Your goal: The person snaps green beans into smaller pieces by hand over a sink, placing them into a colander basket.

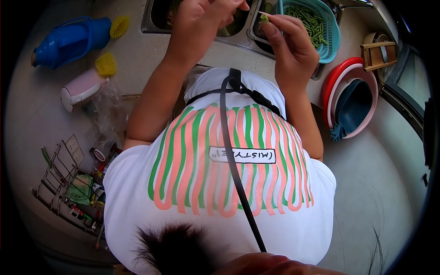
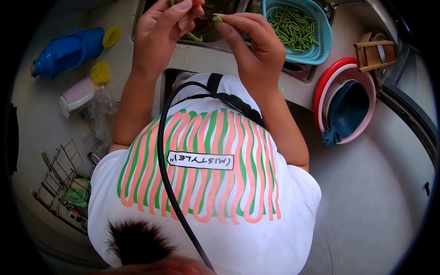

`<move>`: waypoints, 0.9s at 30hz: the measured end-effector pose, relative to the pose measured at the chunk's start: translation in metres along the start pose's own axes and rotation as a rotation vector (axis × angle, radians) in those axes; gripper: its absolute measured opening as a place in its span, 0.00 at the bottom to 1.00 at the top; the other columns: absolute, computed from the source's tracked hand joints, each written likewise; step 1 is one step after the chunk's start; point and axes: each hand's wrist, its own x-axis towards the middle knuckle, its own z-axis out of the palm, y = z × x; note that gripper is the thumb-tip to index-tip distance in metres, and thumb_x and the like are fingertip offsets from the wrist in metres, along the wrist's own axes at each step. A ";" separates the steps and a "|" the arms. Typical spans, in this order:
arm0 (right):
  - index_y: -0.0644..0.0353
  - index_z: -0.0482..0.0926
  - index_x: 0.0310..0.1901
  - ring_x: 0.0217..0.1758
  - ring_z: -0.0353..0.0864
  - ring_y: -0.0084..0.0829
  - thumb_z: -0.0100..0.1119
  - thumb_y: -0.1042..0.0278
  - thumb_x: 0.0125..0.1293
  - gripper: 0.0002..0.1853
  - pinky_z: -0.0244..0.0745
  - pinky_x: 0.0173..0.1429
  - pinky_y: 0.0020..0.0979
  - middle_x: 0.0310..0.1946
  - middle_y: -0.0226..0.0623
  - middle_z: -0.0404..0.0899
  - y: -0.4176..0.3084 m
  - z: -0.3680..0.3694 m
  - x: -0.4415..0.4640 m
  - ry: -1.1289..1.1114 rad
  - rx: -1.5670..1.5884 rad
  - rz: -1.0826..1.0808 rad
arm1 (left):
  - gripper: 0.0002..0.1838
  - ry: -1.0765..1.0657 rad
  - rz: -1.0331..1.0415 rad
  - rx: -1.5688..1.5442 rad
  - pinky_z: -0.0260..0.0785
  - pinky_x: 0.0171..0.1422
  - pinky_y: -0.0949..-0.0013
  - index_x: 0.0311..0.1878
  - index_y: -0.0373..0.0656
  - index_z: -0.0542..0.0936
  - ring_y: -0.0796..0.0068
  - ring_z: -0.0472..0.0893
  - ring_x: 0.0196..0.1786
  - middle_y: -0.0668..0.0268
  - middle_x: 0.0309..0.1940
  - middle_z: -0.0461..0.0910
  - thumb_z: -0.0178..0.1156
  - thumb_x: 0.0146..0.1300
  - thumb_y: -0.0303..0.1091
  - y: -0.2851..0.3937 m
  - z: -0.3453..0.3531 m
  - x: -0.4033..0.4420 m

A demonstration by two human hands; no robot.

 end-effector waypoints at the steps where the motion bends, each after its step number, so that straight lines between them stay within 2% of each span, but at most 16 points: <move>1: 0.66 0.87 0.51 0.44 0.85 0.24 0.69 0.79 0.69 0.10 0.78 0.46 0.22 0.47 0.36 0.85 0.000 -0.003 0.000 -0.004 0.009 0.002 | 0.13 -0.035 -0.020 0.055 0.64 0.39 0.80 0.56 0.37 0.80 0.87 0.71 0.34 0.68 0.42 0.81 0.51 0.79 0.34 0.004 0.003 -0.003; 3: 0.64 0.88 0.51 0.44 0.85 0.24 0.68 0.77 0.71 0.10 0.78 0.46 0.23 0.47 0.35 0.86 -0.002 -0.004 0.001 0.010 0.029 0.059 | 0.16 -0.126 -0.084 0.037 0.63 0.41 0.80 0.61 0.36 0.80 0.86 0.71 0.37 0.70 0.41 0.77 0.50 0.76 0.29 0.004 0.002 -0.004; 5: 0.64 0.87 0.52 0.47 0.87 0.26 0.68 0.74 0.71 0.10 0.81 0.50 0.24 0.46 0.36 0.87 0.005 -0.013 0.000 0.110 -0.221 0.000 | 0.18 -0.137 0.132 0.154 0.64 0.42 0.79 0.64 0.36 0.79 0.84 0.71 0.40 0.70 0.41 0.74 0.51 0.77 0.29 -0.006 0.007 0.000; 6: 0.64 0.87 0.53 0.48 0.89 0.28 0.68 0.73 0.71 0.11 0.83 0.53 0.25 0.45 0.36 0.87 0.007 -0.017 0.000 0.159 -0.345 -0.030 | 0.19 -0.156 0.144 0.234 0.65 0.42 0.76 0.67 0.36 0.78 0.83 0.71 0.42 0.69 0.41 0.71 0.52 0.77 0.30 -0.003 0.007 -0.001; 7: 0.66 0.87 0.50 0.46 0.85 0.34 0.69 0.78 0.67 0.11 0.78 0.51 0.29 0.43 0.41 0.84 0.000 -0.019 0.008 0.242 -0.507 0.012 | 0.21 -0.175 0.157 0.313 0.66 0.42 0.74 0.70 0.36 0.77 0.82 0.71 0.44 0.67 0.41 0.68 0.54 0.78 0.30 0.001 0.008 -0.002; 8: 0.64 0.85 0.56 0.54 0.83 0.39 0.68 0.79 0.66 0.16 0.75 0.61 0.34 0.49 0.44 0.84 0.001 -0.026 0.009 0.235 -0.747 -0.007 | 0.21 -0.193 0.221 0.455 0.66 0.42 0.73 0.69 0.36 0.77 0.81 0.71 0.43 0.67 0.40 0.68 0.56 0.77 0.30 0.003 0.005 -0.001; 9: 0.64 0.85 0.58 0.56 0.82 0.41 0.68 0.79 0.65 0.18 0.75 0.62 0.35 0.51 0.44 0.83 -0.001 -0.020 0.011 0.302 -0.798 -0.050 | 0.21 -0.210 0.286 0.598 0.67 0.42 0.72 0.69 0.36 0.77 0.80 0.72 0.42 0.67 0.38 0.69 0.57 0.76 0.30 0.003 0.002 0.000; 10: 0.64 0.84 0.59 0.57 0.82 0.42 0.68 0.80 0.65 0.20 0.75 0.63 0.35 0.52 0.45 0.83 -0.003 -0.019 0.013 0.287 -0.762 -0.071 | 0.22 -0.227 0.350 0.740 0.67 0.42 0.71 0.69 0.36 0.77 0.79 0.72 0.41 0.66 0.37 0.69 0.59 0.75 0.30 0.004 0.001 0.001; 11: 0.64 0.83 0.60 0.58 0.82 0.43 0.68 0.80 0.65 0.21 0.75 0.64 0.36 0.53 0.45 0.83 -0.004 -0.019 0.015 0.271 -0.726 -0.091 | 0.20 -0.203 0.298 0.764 0.67 0.42 0.70 0.67 0.35 0.78 0.78 0.72 0.39 0.66 0.36 0.69 0.60 0.74 0.29 0.008 0.003 0.000; 13: 0.63 0.83 0.61 0.58 0.83 0.46 0.68 0.81 0.65 0.22 0.76 0.63 0.37 0.54 0.46 0.82 -0.007 -0.037 0.016 0.081 -0.483 -0.082 | 0.17 -0.161 0.191 0.809 0.67 0.40 0.69 0.61 0.33 0.78 0.75 0.72 0.36 0.65 0.33 0.69 0.63 0.72 0.27 0.018 0.011 -0.003; 16: 0.63 0.82 0.62 0.56 0.84 0.47 0.68 0.81 0.64 0.23 0.78 0.59 0.37 0.55 0.48 0.82 -0.021 -0.034 0.024 -0.276 -0.426 -0.223 | 0.15 -0.166 0.123 0.680 0.69 0.40 0.66 0.53 0.35 0.73 0.69 0.76 0.34 0.62 0.32 0.73 0.66 0.68 0.24 0.014 0.012 -0.003; 19: 0.62 0.83 0.60 0.51 0.85 0.44 0.69 0.82 0.64 0.22 0.81 0.51 0.35 0.52 0.48 0.82 -0.023 -0.020 0.030 -0.309 -0.342 -0.242 | 0.18 -0.286 0.202 0.803 0.73 0.42 0.63 0.50 0.39 0.65 0.64 0.81 0.38 0.57 0.36 0.77 0.67 0.66 0.23 -0.001 0.004 0.003; 22: 0.63 0.84 0.54 0.47 0.86 0.41 0.70 0.81 0.63 0.17 0.81 0.47 0.33 0.46 0.45 0.83 -0.022 -0.014 0.031 -0.355 -0.315 -0.162 | 0.22 -0.393 0.070 0.663 0.75 0.46 0.61 0.55 0.38 0.64 0.61 0.83 0.42 0.54 0.39 0.78 0.67 0.65 0.23 0.000 0.006 0.001; 23: 0.63 0.84 0.53 0.45 0.86 0.40 0.70 0.81 0.63 0.16 0.81 0.46 0.33 0.44 0.45 0.83 -0.022 -0.014 0.032 -0.370 -0.304 -0.132 | 0.24 -0.382 0.185 0.690 0.75 0.48 0.62 0.57 0.38 0.63 0.62 0.83 0.42 0.53 0.41 0.78 0.66 0.66 0.22 0.008 0.011 -0.003; 26: 0.62 0.87 0.50 0.46 0.89 0.29 0.71 0.76 0.68 0.10 0.84 0.51 0.26 0.43 0.36 0.88 -0.003 -0.024 0.024 -0.360 -0.429 -0.217 | 0.20 -0.209 0.232 0.701 0.75 0.48 0.63 0.56 0.36 0.69 0.63 0.84 0.43 0.53 0.41 0.79 0.65 0.65 0.22 0.007 0.007 -0.006; 27: 0.61 0.87 0.50 0.45 0.89 0.30 0.71 0.77 0.67 0.10 0.84 0.50 0.26 0.43 0.37 0.87 -0.002 -0.027 0.023 -0.330 -0.427 -0.209 | 0.17 -0.210 0.262 0.739 0.75 0.47 0.63 0.53 0.35 0.72 0.63 0.84 0.43 0.54 0.40 0.79 0.66 0.64 0.22 0.006 0.001 -0.004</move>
